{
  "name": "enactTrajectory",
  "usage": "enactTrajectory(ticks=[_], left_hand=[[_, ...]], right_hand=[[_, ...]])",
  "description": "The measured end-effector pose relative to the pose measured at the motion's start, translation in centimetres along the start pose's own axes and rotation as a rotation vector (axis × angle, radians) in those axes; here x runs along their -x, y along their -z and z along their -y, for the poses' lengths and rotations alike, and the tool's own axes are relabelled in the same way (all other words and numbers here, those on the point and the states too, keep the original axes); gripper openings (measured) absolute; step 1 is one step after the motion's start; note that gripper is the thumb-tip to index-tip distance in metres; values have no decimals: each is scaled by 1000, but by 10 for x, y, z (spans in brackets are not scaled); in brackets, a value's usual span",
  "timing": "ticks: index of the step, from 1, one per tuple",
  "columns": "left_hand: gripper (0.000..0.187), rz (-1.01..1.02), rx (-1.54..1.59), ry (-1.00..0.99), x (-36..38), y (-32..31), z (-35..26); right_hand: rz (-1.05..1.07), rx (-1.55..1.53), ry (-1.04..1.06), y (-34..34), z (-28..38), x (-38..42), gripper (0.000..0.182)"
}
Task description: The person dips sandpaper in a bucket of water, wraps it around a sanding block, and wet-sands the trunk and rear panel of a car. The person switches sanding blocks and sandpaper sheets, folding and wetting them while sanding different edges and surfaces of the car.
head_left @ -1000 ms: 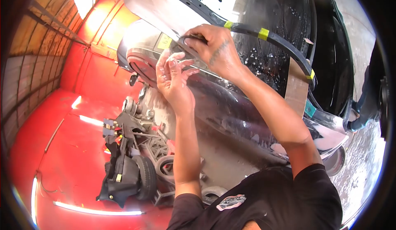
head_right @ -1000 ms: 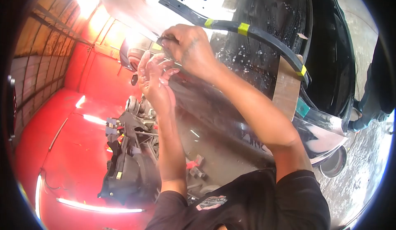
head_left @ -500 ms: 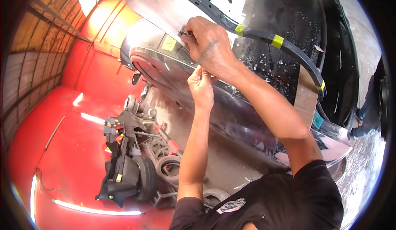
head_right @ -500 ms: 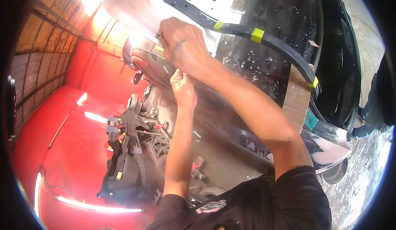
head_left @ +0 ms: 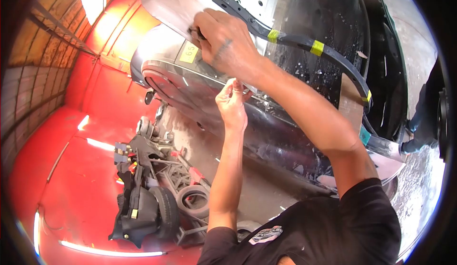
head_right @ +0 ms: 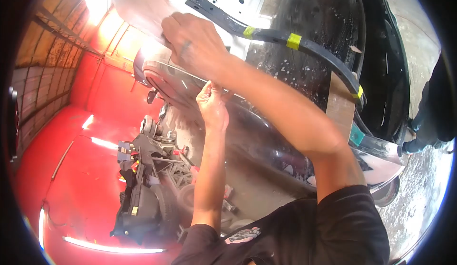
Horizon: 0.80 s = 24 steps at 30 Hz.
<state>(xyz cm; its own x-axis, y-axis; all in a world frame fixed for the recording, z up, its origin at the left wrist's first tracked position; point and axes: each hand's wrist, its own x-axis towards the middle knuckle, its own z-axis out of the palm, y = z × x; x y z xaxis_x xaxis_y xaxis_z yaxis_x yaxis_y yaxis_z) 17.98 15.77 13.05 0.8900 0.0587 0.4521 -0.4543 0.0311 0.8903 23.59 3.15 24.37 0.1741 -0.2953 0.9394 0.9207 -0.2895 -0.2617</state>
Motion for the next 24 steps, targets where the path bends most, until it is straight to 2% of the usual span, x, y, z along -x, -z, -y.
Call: enactTrajectory(ticks=[3, 5, 10, 13, 17, 20, 24], left_hand=[[31, 2, 28, 3, 3, 5, 8], [29, 32, 109, -21, 0, 13, 21], [27, -33, 43, -4, 3, 4, 13], [27, -30, 47, -22, 6, 2, 13], [26, -34, 59, -8, 0, 4, 19], [27, -66, 30, 9, 8, 1, 8], [28, -49, 90, -4, 5, 1, 16]], right_hand=[[1, -9, -69, 12, 4, 35, 20], [-1, -19, -44, 6, 0, 32, 21], [-51, -31, -7, -5, 1, -2, 24], [28, -83, -88, 11, 2, 32, 22], [-39, -61, -6, -10, -1, -2, 25], [35, -55, -14, -3, 2, -3, 23], [70, -129, -123, 7, 1, 36, 21]])
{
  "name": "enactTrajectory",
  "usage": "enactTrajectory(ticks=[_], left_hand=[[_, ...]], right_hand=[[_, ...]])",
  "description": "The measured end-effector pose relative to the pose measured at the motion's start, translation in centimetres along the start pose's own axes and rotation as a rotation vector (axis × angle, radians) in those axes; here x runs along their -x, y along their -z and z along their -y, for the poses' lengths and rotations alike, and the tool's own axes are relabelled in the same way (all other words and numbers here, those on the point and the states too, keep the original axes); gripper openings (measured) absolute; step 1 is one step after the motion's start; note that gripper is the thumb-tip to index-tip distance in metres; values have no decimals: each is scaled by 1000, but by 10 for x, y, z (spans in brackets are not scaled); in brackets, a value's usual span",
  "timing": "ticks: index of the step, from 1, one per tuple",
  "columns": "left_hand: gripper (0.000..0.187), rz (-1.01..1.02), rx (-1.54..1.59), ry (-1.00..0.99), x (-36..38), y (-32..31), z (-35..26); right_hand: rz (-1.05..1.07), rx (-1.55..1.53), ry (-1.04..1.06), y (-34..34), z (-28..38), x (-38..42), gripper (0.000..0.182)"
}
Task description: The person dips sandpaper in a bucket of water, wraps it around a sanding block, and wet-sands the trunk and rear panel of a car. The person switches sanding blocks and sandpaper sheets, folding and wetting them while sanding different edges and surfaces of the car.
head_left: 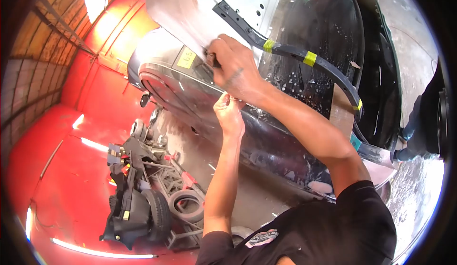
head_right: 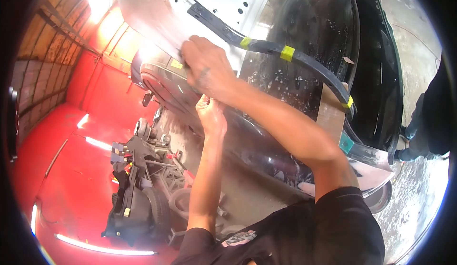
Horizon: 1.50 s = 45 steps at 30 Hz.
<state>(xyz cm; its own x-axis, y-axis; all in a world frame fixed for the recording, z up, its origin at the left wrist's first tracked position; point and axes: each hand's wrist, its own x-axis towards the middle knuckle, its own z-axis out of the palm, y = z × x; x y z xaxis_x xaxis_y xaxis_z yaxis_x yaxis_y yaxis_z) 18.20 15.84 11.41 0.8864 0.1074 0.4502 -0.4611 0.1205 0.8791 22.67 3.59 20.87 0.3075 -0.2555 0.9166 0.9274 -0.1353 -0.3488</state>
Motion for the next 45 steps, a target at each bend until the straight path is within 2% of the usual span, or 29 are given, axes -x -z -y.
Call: enactTrajectory(ticks=[1, 3, 5, 9, 13, 17, 20, 22, 24, 27, 28, 30, 32, 34, 37, 40, 44, 45], left_hand=[[28, -1, -15, 18, 0, 2, -2], [28, -5, -40, 58, -1, 3, 0], [29, -21, -35, 33, 2, 4, -1], [31, -66, -27, 2, 1, -13, -6], [31, -51, -53, 40, 1, -12, -9], [30, -14, -56, 24, 2, -2, -3], [31, -41, -84, 2, -1, -6, -8], [31, -41, -112, 30, -1, -4, -4], [30, -55, -104, 49, 3, -3, -6], [30, -31, -89, -11, 0, -8, -8], [30, -52, -81, -8, -1, -7, -4], [31, -88, -87, 15, -2, -5, -1], [31, -94, -126, 50, 0, -17, -15], [31, -58, -158, 53, -1, -2, -6], [29, -52, -130, 55, -1, -7, -12], [36, 29, -178, 14, -2, -4, -19], [31, 1, -157, -170, -6, -2, -26], [32, -11, -351, -231, -7, -7, -45]], right_hand=[[-51, 55, 85, -6, 1, -13, 22], [-69, 104, 137, -10, 8, -47, 21], [-69, 104, 172, -11, 3, -50, 21], [-22, 56, 63, 2, 1, -4, 20], [-114, 92, 162, -14, 11, -60, 22], [-31, 45, 59, 3, 1, -7, 23], [-76, 64, 96, -6, 2, -16, 22], [-121, 136, 180, -15, 8, -58, 23], [-153, 100, 201, -14, 13, -65, 22], [-37, 49, 60, 3, 7, -10, 20], [-47, 49, 89, 1, 4, -11, 20], [-83, 46, 123, -12, -3, -20, 20], [-183, 157, 234, -23, 4, -68, 17], [-177, 164, 228, -21, 10, -78, 15], [-53, 180, 87, -6, 6, -31, 13], [106, 209, -43, 19, 8, 14, 12], [71, 71, -110, 53, 58, 57, 11], [90, 69, -137, 65, 74, 69, 10]])
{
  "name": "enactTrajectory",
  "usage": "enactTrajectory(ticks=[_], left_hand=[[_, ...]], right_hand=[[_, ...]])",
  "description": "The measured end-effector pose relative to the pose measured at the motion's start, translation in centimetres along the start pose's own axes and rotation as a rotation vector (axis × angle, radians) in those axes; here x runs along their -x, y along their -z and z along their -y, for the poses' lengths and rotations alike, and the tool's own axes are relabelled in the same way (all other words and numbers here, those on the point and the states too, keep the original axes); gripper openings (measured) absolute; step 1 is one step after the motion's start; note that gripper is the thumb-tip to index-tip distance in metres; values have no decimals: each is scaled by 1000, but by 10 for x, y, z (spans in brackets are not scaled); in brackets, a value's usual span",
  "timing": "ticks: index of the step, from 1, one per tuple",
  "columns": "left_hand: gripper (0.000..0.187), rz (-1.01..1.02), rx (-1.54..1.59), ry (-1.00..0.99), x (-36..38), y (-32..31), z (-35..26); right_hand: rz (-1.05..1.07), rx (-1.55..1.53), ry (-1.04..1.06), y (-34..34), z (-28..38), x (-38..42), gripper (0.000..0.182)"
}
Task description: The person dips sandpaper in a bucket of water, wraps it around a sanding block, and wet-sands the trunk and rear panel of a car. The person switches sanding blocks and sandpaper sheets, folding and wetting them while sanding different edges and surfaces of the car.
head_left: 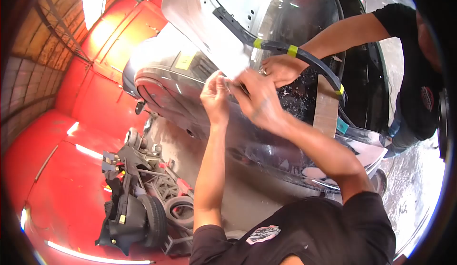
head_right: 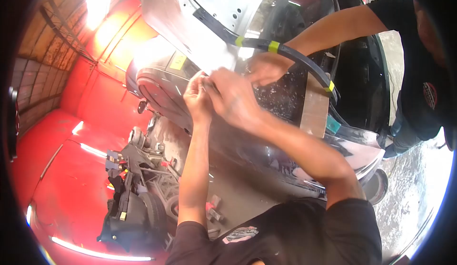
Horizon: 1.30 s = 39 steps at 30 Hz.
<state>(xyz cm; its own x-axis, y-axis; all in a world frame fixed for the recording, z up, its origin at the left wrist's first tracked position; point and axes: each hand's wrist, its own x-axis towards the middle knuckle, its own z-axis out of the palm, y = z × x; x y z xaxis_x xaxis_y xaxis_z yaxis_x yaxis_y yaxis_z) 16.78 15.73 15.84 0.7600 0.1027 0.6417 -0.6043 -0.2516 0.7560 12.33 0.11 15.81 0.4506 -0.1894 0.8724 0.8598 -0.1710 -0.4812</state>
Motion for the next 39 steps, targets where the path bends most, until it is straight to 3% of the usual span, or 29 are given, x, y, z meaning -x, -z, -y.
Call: enactTrajectory(ticks=[3, 5, 8, 11, 15, 16, 18, 20, 25, 27, 29, 31, 35, 39], left_hand=[[33, -59, -54, -41, -45, 2, -46], [35, -75, -236, -231, -87, 2, -80], [37, -78, -386, -250, -126, -13, -118], [35, -39, -473, -251, -127, -19, -112], [30, -76, -781, -372, -57, -24, -53], [27, -48, -705, -417, -38, -26, -36], [23, 4, -576, -362, -28, -24, -25], [22, 50, -476, -120, -21, -19, -26], [28, 35, -637, -153, -80, -6, -84], [32, 61, -500, -197, -128, 19, -79], [37, -29, -469, -165, -141, 5, -125], [42, -10, -595, -267, -163, 8, -144], [47, -30, -610, -295, -164, 4, -152], [53, -18, -512, -100, -132, 3, -111]], right_hand=[[108, -162, -124, 22, 25, 59, 11], [234, -251, -147, 31, 35, 96, 10], [411, -339, -241, 40, 44, 139, 8], [538, -415, -407, 52, 51, 160, 8], [511, -436, -420, 61, 50, 171, 9], [527, -439, -443, 66, 50, 170, 9], [554, -433, -485, 77, 52, 168, 9], [533, -432, -459, 81, 53, 170, 9], [512, -490, -455, 89, 59, 174, 10], [500, -502, -474, 93, 59, 180, 10], [490, -499, -493, 96, 55, 186, 10], [491, -496, -522, 101, 53, 189, 10], [507, -500, -566, 105, 56, 190, 10], [542, -537, -526, 100, 58, 197, 11]])
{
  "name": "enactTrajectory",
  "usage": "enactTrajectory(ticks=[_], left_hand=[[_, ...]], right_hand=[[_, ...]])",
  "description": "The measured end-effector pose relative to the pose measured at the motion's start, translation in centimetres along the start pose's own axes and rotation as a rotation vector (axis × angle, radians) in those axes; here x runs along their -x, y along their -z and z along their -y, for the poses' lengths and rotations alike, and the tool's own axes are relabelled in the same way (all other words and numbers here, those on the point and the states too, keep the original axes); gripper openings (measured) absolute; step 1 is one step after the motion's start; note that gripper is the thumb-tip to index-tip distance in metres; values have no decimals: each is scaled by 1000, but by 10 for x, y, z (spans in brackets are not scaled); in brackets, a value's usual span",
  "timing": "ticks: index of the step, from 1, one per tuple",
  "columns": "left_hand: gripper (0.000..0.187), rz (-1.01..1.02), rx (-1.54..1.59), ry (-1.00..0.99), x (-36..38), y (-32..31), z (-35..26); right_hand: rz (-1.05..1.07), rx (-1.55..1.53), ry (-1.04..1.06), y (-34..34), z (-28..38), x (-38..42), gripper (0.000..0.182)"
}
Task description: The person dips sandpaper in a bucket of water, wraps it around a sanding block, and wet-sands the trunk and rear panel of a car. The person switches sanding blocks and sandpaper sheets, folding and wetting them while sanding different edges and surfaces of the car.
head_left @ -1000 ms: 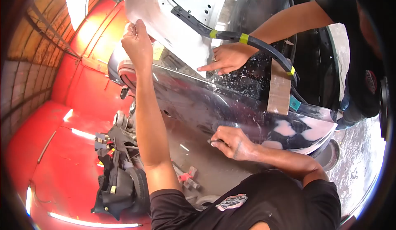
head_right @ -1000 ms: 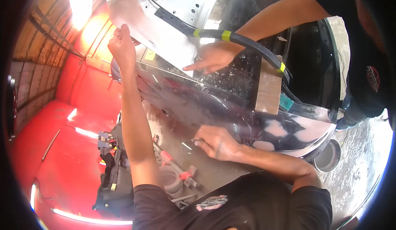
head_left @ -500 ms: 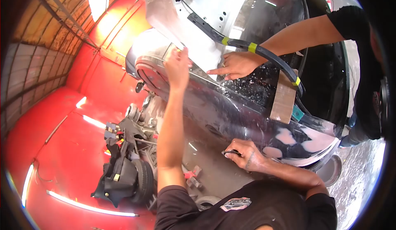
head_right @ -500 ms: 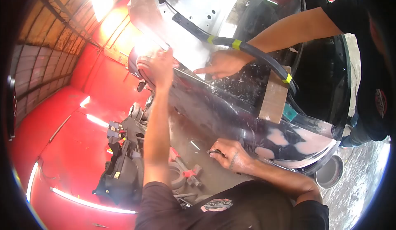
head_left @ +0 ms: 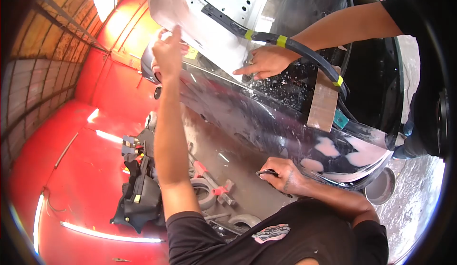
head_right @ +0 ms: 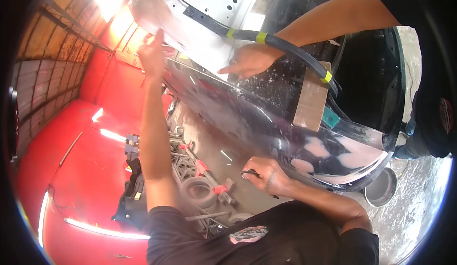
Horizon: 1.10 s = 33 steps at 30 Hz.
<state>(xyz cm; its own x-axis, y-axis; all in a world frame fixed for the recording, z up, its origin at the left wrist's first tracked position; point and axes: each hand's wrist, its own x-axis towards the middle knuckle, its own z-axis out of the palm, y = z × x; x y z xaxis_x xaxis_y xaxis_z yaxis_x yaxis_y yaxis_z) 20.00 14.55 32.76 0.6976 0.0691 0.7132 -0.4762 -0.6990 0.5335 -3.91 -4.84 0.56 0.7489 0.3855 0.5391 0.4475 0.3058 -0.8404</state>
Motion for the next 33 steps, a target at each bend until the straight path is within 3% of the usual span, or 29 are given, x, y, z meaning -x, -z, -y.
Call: enactTrajectory(ticks=[4, 6, 8, 11, 13, 14, 17, 19, 22, 25, 28, 33], left_hand=[[50, 142, 211, 125, 74, -26, 35], [36, 267, 179, 206, 105, -33, 61], [23, 537, -57, 291, 135, -27, 62], [18, 463, -210, 125, 158, -18, 65], [22, 251, -197, -175, 144, -6, 50], [23, 149, -308, -425, 132, 6, 32], [28, -24, -430, -532, 103, 33, -11], [36, -53, -299, -678, 66, 38, 6], [45, 29, -487, -787, 48, 35, 11], [47, 192, -532, -783, 62, 19, 58], [40, 293, -588, -882, 109, 3, 93], [23, 661, 35, -463, 224, -12, 105]], right_hand=[[-48, 9, -36, 0, 4, -1, 10], [-83, -12, -117, 5, 11, 1, 10], [-91, 25, -153, 7, 18, 0, 9], [-119, 95, -145, 1, 16, 2, 9], [-125, 125, -153, -8, 10, 6, 10], [-125, 128, -174, -15, 7, 9, 11], [-122, 149, -276, -35, -1, 15, 13], [-111, 194, -320, -52, -9, 23, 14], [-120, 287, -333, -69, -19, 36, 16], [-235, 363, -361, -78, -20, 54, 17], [-410, 298, -567, -79, -9, 82, 17], [-638, 374, -756, -59, 13, 134, 17]])
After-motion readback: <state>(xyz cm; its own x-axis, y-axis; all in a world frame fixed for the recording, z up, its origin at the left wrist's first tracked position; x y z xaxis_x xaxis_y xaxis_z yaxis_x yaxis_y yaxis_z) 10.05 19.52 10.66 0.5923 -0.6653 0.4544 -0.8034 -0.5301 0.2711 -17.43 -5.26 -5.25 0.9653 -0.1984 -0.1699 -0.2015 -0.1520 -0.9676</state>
